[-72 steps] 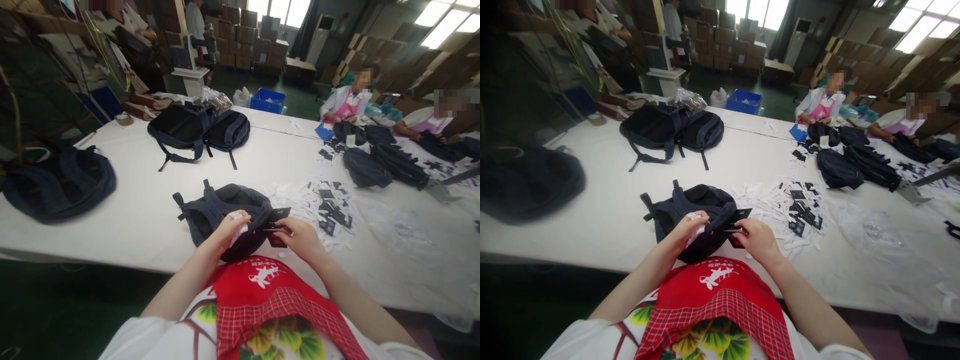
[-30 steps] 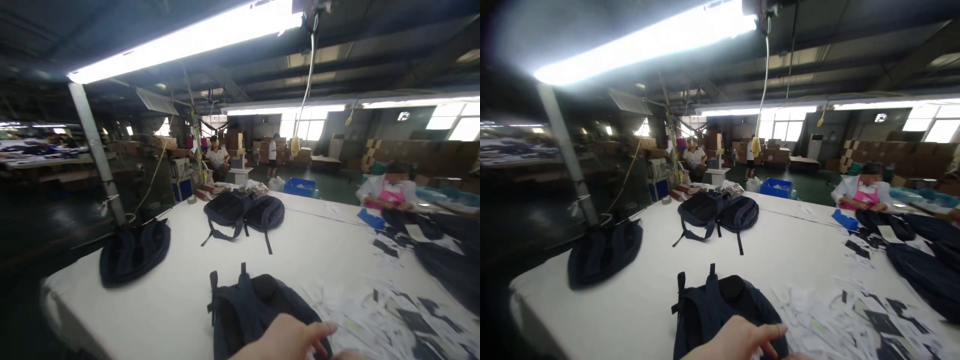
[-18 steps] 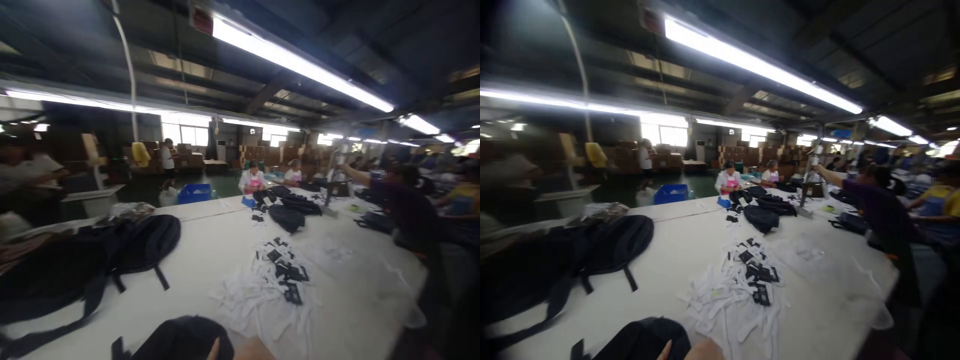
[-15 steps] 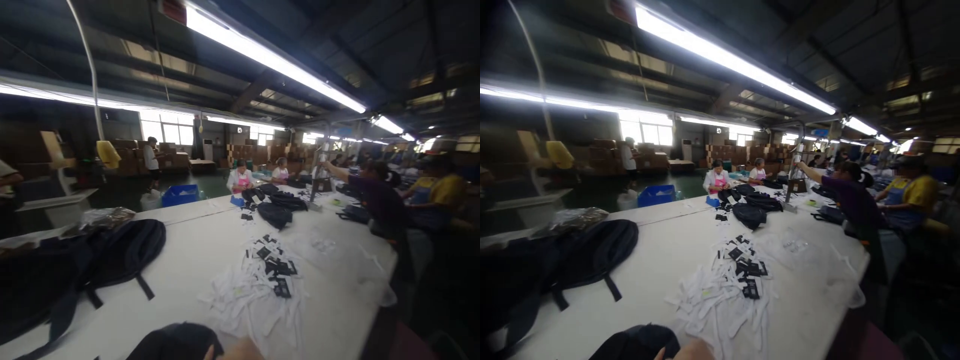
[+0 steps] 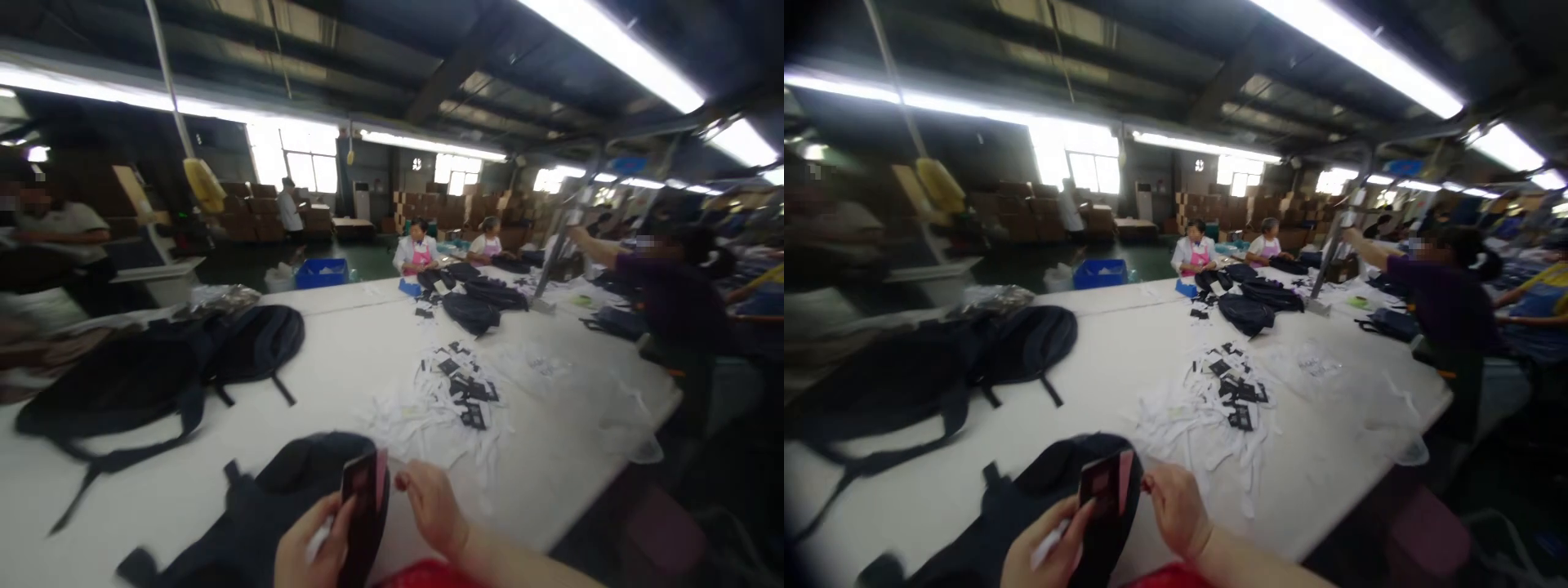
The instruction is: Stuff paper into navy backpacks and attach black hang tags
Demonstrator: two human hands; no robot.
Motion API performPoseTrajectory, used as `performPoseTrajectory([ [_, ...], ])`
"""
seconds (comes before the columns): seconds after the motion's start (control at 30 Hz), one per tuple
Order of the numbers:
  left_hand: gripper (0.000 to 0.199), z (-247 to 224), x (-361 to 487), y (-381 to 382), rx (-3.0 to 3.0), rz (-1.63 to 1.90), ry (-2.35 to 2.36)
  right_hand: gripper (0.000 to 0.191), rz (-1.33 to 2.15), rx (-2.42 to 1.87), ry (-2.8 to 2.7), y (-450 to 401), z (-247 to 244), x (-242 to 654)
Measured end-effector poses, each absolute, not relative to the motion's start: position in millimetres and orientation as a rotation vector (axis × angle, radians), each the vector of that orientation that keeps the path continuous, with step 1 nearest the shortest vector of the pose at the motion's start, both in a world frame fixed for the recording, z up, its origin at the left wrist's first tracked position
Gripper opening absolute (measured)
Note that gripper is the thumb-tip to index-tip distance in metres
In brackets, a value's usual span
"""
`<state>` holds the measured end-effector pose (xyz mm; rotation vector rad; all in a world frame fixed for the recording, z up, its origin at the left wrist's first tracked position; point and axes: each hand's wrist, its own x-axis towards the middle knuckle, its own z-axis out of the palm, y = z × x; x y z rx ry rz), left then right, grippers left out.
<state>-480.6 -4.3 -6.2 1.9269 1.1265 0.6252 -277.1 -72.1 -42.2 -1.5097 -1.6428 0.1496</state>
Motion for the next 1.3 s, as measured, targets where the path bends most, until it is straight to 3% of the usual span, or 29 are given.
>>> performPoseTrajectory([
  [0.13,0.028,4.6,-470.9,-23.7,1.706,0.868,1.195,0.033,0.397,-1.461,-2.091,-90.2,-45.6,-277.2],
  [0.3,0.022,18.0,-468.8,-12.1,1.707,0.864,1.048,0.028,0.849,-1.506,-2.041,-88.1,-27.1,-274.8],
  [0.57,0.025,31.8,-463.7,-9.6,1.842,0.700,0.817,0.032,0.905,-1.464,-1.555,-75.7,6.8,-261.3],
  [0.8,0.033,-5.3,-469.1,2.9,1.711,0.622,0.950,0.040,0.653,-1.543,-1.074,-72.9,14.5,-234.1],
  [0.93,0.029,-29.8,-483.8,-2.4,1.644,0.679,1.098,0.037,1.020,-1.553,-1.348,-82.6,23.5,-223.8],
  [1.1,0.029,-49.5,-525.7,-5.5,1.400,0.720,1.293,0.043,1.568,-1.656,-1.467,-84.5,-23.8,-205.4],
  [1.3,0.037,-77.3,-591.0,-20.7,1.171,0.794,1.554,0.047,1.522,-1.799,-1.106,-76.2,-88.3,-157.9],
])
